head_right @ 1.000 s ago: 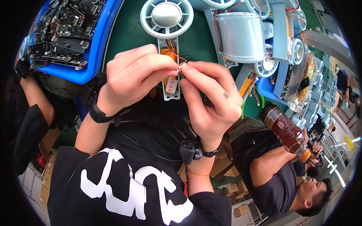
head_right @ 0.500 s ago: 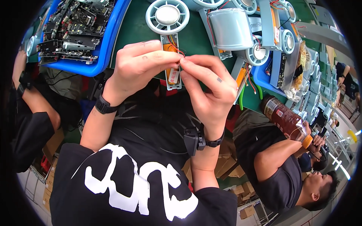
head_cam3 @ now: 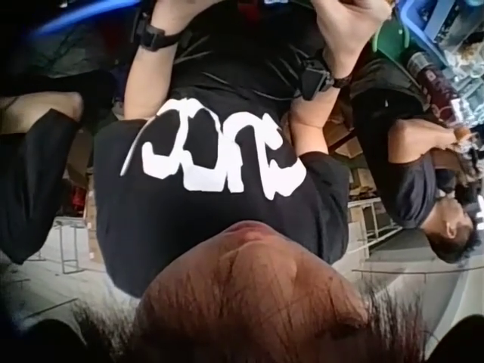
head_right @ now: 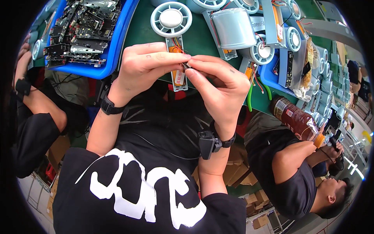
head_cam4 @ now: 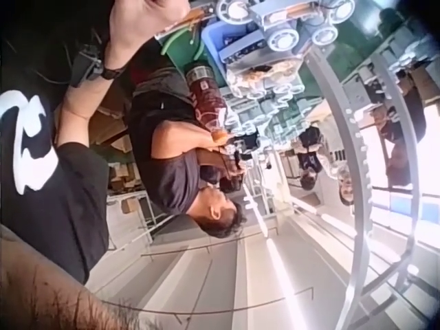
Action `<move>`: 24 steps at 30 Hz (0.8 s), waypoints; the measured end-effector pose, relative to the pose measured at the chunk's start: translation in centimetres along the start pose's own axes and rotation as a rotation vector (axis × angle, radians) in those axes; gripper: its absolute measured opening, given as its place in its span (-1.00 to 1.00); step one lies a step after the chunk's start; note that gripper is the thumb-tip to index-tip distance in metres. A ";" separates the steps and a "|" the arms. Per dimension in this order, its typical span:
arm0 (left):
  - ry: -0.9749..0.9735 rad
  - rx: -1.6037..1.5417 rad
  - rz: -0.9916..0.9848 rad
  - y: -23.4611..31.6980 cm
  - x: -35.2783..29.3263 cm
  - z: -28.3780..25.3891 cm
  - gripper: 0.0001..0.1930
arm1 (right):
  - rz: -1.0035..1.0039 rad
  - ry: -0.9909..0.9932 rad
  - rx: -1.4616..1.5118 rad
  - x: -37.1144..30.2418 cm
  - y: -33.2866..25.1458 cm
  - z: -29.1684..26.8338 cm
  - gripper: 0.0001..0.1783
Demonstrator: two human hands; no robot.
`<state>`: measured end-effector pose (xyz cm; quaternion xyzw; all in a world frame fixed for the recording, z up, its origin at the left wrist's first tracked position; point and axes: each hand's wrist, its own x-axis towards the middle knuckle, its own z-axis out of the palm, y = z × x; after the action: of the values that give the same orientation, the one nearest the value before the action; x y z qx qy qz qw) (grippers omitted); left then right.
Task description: The person picks up a battery and a circuit board, connects the wires to the board by hand, and presses the components into the housing of a handheld fan. After securing the parts, the person sets the assembled unit aside and reaches for another circuit board.
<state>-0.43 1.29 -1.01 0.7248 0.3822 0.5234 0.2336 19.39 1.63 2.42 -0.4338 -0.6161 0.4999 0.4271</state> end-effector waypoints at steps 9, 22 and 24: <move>-0.021 0.011 0.046 0.1 0.3 -0.4 -0.69 | 0.134 -0.119 0.044 0.9 -1.2 -1.0 -0.80; -0.039 -0.005 0.036 0.5 0.7 -0.3 -0.68 | 0.048 -0.077 -0.033 1.0 -2.2 -0.5 -0.82; 0.091 0.052 -0.121 1.5 0.3 0.6 -0.67 | 0.193 0.050 0.035 0.9 -2.8 0.1 -0.83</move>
<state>0.67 0.67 0.04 0.6817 0.4492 0.5305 0.2283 18.79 2.13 5.26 -0.4959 -0.5516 0.5383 0.3999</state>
